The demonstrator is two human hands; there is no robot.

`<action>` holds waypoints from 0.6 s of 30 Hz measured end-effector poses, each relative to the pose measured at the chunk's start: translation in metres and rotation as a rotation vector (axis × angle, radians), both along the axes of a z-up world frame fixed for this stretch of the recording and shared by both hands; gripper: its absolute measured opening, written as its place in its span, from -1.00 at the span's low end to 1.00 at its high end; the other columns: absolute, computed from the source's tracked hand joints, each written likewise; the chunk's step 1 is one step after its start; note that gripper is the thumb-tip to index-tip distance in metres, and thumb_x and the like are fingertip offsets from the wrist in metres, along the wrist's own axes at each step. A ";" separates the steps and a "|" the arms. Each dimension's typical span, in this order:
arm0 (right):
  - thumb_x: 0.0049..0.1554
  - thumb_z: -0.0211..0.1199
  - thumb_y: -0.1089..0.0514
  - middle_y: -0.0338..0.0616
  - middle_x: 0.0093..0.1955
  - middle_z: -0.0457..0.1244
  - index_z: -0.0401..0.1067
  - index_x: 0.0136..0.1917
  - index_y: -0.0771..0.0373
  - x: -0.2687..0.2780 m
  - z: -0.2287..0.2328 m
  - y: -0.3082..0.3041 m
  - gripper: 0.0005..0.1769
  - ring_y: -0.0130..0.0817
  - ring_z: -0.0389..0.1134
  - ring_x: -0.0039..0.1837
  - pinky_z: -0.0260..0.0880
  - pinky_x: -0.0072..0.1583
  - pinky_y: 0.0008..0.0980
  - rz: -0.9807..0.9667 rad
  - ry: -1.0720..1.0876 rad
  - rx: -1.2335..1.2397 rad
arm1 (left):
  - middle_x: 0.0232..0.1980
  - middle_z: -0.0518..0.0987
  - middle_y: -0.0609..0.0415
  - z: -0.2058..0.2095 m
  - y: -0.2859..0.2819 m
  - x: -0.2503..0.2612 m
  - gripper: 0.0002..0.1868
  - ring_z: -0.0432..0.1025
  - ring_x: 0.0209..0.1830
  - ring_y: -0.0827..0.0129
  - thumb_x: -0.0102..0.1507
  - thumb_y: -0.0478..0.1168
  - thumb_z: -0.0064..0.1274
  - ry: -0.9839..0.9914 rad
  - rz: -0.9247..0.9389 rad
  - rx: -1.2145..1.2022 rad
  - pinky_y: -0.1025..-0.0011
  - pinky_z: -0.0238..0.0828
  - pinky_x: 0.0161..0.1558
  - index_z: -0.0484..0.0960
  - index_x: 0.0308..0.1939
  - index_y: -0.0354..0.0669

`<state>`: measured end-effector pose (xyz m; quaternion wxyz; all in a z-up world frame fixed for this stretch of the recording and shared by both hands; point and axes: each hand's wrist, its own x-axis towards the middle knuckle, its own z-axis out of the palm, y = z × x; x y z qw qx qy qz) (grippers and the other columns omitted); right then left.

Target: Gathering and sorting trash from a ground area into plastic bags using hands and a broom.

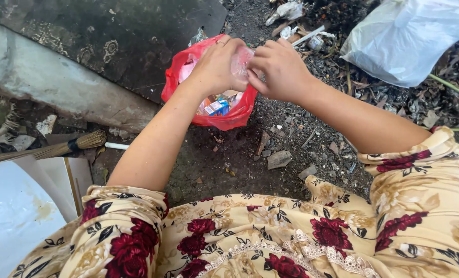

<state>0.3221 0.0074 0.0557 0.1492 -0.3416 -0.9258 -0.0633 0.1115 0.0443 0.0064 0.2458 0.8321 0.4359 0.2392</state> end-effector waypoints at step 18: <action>-0.04 0.42 0.15 0.05 -0.24 0.41 0.65 -0.15 0.21 0.011 -0.021 0.044 -0.83 -0.06 0.47 -0.18 0.47 -0.04 -0.16 -0.393 0.206 -0.370 | 0.17 0.48 -0.25 0.007 0.025 0.034 -0.05 0.44 0.17 0.03 -0.16 0.22 0.43 0.131 0.079 -0.308 0.26 0.39 0.19 0.56 0.11 -0.37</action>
